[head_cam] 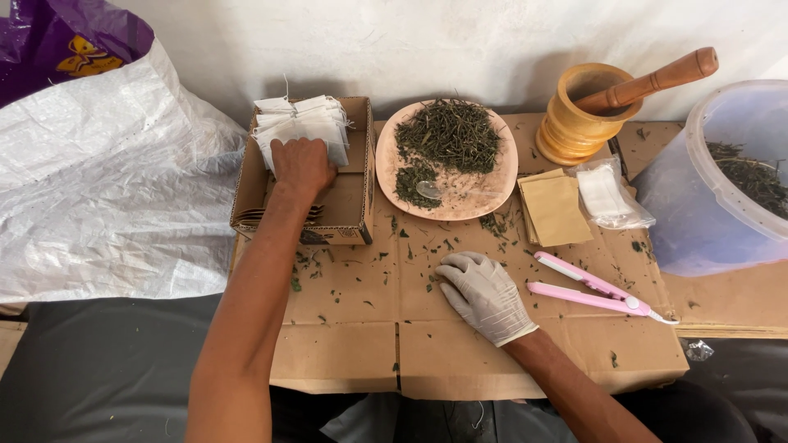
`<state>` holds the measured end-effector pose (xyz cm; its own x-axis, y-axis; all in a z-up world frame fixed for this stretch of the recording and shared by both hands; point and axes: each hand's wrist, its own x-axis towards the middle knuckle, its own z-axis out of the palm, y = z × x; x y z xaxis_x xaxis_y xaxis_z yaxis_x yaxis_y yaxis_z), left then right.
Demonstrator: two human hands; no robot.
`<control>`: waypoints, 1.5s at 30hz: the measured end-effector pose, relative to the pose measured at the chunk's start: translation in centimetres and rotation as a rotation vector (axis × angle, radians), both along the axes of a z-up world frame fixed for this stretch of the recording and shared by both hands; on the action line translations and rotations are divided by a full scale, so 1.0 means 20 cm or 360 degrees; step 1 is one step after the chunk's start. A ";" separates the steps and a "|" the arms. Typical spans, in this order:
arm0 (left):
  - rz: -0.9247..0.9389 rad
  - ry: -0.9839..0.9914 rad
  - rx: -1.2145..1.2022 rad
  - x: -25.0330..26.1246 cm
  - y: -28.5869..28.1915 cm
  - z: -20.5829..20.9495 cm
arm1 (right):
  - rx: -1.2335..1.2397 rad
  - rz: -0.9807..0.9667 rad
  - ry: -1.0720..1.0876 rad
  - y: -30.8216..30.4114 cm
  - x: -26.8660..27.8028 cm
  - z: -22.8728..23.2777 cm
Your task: The person uses a hand-held heat sealer to seal the openings of small tea bags filled with dried leaves and then places the finished bags into a cardboard box.
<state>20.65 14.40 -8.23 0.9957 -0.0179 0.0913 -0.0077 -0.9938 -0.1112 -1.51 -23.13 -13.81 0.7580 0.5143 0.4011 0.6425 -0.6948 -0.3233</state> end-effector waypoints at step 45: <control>-0.0640 0.0034 -0.2460 -1.14 -0.59 0.14 | 0.0545 -0.0819 0.1108 -0.11 0.00 0.66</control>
<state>-2.15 2.56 -5.43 0.9505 -0.1753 0.2567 -0.2735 -0.0792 0.9586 -1.46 -25.37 -0.61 0.9867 -0.0142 -0.1621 -0.1341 -0.6359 -0.7601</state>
